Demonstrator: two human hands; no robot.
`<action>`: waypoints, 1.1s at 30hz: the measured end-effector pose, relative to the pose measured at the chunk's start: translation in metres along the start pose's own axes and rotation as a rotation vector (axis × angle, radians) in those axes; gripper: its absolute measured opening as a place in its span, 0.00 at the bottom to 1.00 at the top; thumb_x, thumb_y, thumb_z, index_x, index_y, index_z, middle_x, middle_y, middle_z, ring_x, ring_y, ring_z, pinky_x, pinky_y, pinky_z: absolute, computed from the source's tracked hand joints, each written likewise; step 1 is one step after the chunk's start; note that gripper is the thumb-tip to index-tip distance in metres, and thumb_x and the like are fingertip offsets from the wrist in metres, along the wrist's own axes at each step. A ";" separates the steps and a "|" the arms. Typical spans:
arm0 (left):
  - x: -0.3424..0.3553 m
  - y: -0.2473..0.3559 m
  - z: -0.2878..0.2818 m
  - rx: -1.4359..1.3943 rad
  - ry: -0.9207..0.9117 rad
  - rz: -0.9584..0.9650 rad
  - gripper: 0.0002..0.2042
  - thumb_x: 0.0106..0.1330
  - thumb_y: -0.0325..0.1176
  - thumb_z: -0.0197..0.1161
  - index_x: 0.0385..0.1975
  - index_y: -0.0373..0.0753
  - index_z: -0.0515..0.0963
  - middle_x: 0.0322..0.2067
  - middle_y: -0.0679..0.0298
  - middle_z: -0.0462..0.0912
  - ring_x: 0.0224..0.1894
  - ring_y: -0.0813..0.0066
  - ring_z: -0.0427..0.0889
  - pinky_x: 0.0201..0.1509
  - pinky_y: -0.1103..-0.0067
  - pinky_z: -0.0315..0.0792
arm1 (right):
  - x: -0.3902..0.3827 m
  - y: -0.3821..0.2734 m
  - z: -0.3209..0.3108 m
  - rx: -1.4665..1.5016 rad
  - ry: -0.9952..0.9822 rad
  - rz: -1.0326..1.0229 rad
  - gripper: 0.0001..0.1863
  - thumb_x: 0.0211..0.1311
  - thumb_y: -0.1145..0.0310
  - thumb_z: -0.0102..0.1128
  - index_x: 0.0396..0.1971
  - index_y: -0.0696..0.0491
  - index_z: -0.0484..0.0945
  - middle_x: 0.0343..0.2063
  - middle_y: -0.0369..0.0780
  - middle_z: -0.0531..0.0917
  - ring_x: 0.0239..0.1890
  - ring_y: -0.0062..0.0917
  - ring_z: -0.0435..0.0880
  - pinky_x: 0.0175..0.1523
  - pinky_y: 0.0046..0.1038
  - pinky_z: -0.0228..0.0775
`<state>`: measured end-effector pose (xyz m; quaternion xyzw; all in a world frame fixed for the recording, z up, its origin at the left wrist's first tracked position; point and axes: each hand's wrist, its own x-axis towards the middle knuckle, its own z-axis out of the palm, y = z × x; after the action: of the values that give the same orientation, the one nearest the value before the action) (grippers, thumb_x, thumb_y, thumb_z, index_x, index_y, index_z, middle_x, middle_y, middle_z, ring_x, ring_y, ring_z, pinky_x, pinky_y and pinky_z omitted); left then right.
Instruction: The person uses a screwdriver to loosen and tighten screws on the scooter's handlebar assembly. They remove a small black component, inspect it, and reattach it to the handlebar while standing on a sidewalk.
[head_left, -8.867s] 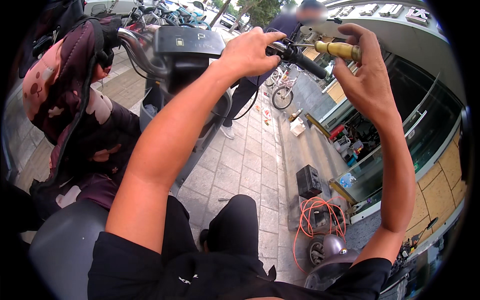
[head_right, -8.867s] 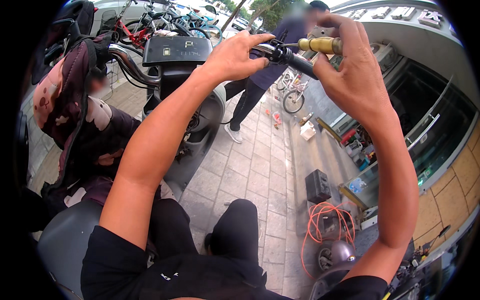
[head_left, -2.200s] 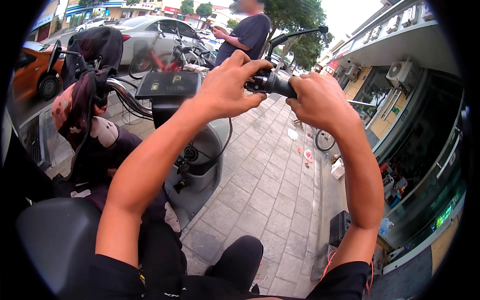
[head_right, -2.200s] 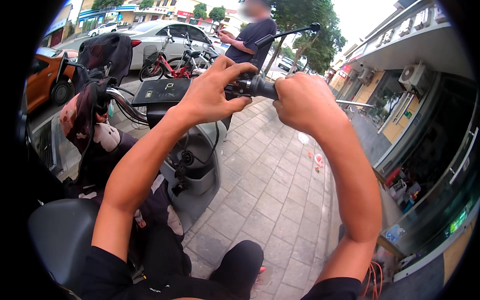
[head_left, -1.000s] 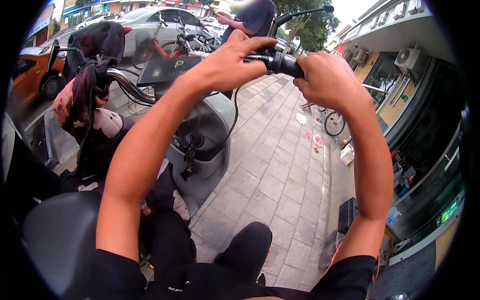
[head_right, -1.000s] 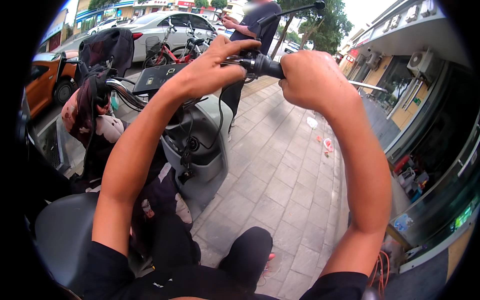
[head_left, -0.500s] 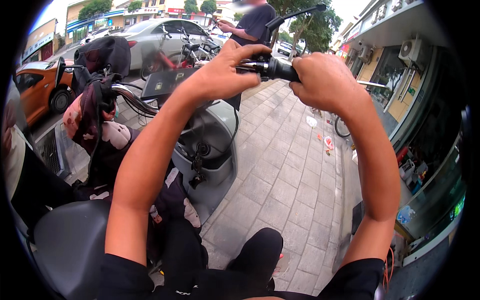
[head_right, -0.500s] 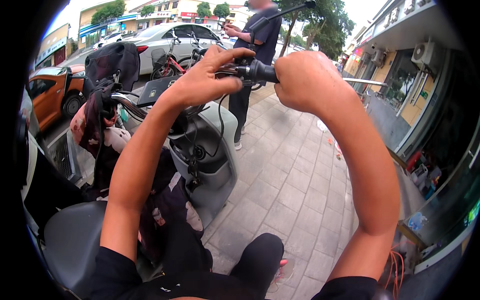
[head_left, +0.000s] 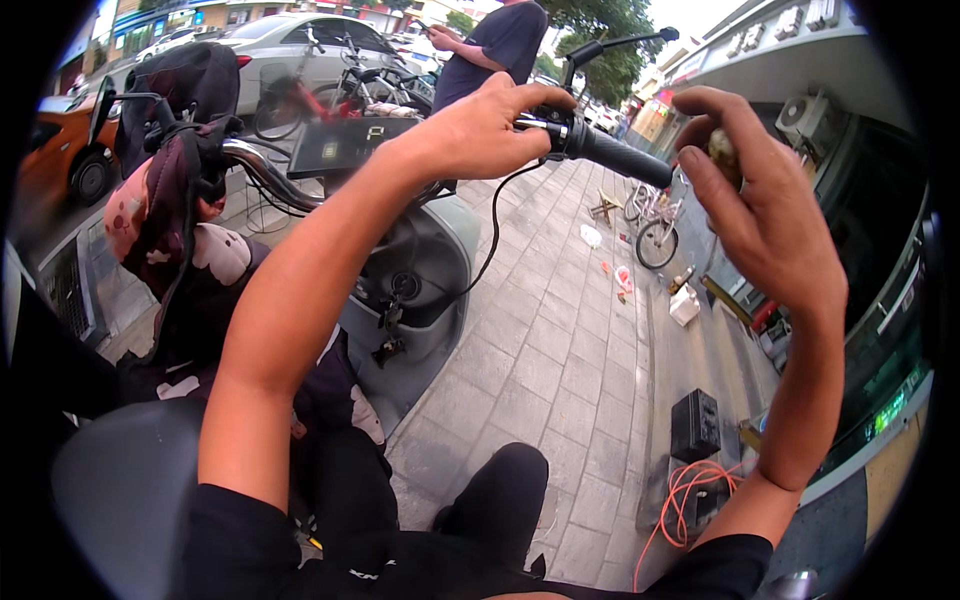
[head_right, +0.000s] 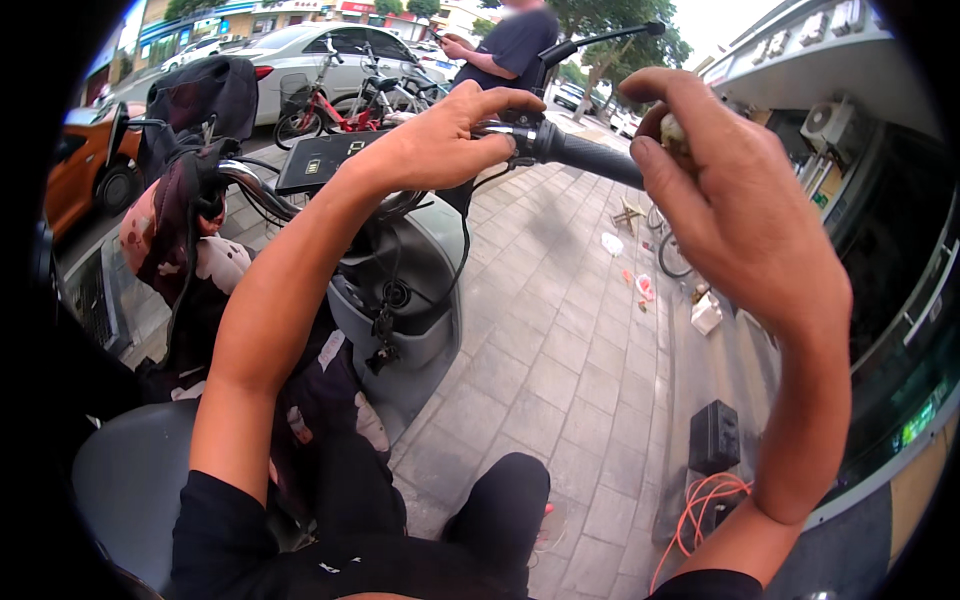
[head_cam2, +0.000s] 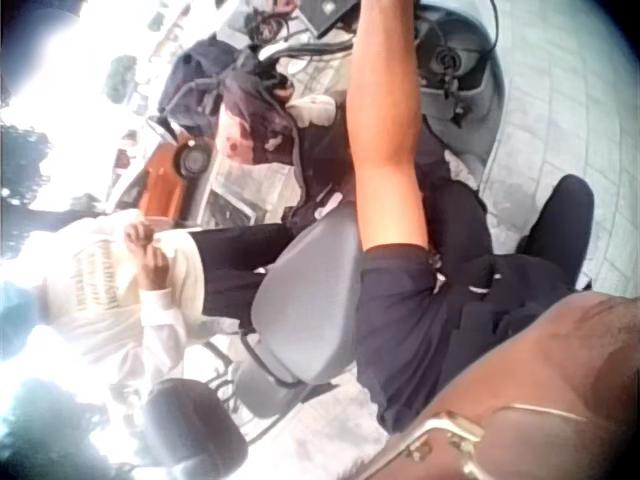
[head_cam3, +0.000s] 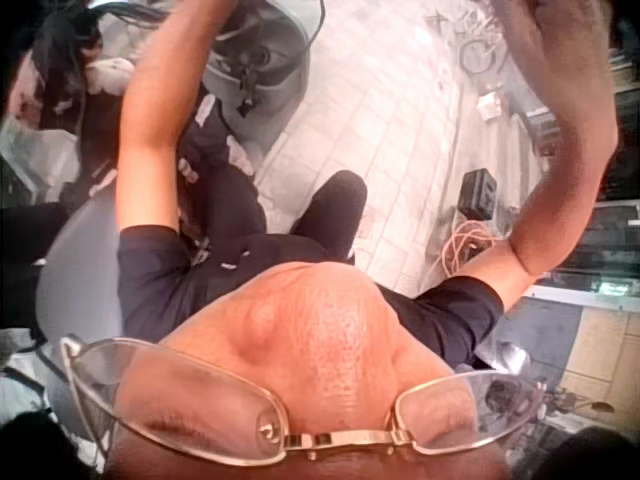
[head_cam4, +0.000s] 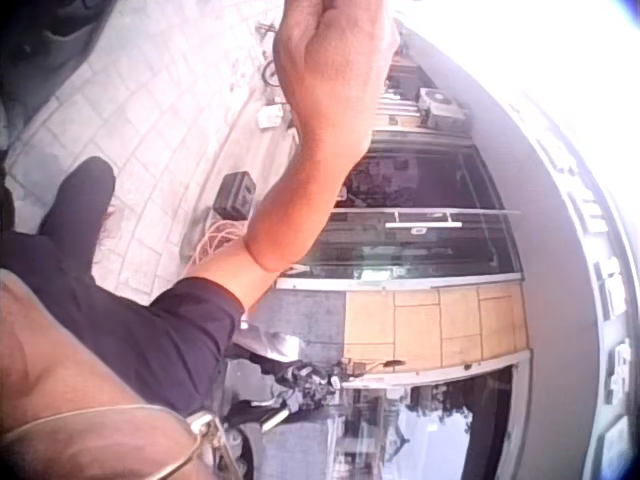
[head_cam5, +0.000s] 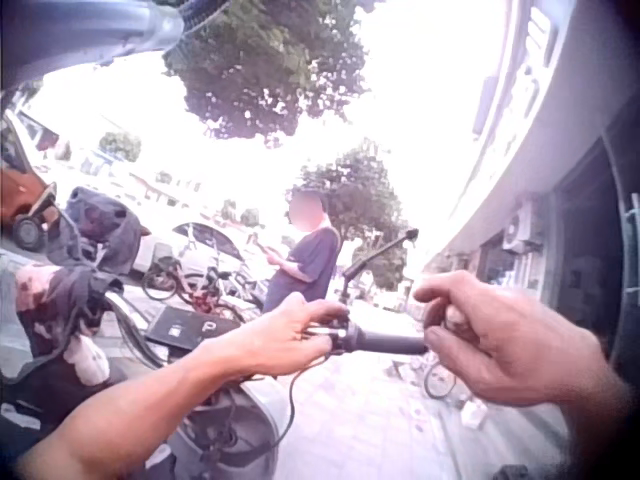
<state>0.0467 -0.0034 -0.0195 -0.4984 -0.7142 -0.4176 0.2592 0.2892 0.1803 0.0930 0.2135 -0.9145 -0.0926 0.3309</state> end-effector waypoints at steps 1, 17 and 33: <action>0.001 -0.003 0.001 -0.003 0.016 0.023 0.26 0.72 0.43 0.63 0.71 0.57 0.78 0.49 0.44 0.75 0.49 0.51 0.81 0.65 0.70 0.74 | -0.001 -0.002 -0.001 -0.056 0.063 -0.067 0.17 0.79 0.69 0.64 0.63 0.54 0.78 0.38 0.41 0.86 0.32 0.22 0.82 0.39 0.29 0.74; -0.004 -0.011 -0.002 -0.042 -0.007 0.025 0.27 0.71 0.44 0.66 0.72 0.55 0.78 0.47 0.53 0.73 0.49 0.57 0.78 0.61 0.68 0.75 | 0.029 -0.047 0.021 0.019 0.598 0.056 0.06 0.71 0.77 0.57 0.44 0.57 0.79 0.39 0.36 0.81 0.36 0.15 0.81 0.43 0.23 0.79; -0.006 -0.008 0.005 -0.061 0.003 0.027 0.29 0.67 0.38 0.60 0.72 0.57 0.78 0.54 0.48 0.76 0.52 0.50 0.83 0.65 0.67 0.77 | 0.019 -0.036 0.004 -0.018 0.330 -0.151 0.10 0.78 0.67 0.68 0.52 0.54 0.83 0.42 0.38 0.89 0.43 0.23 0.88 0.51 0.27 0.79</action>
<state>0.0417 -0.0038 -0.0295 -0.5151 -0.6940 -0.4362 0.2506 0.2853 0.1395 0.0901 0.2911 -0.8283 -0.0889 0.4705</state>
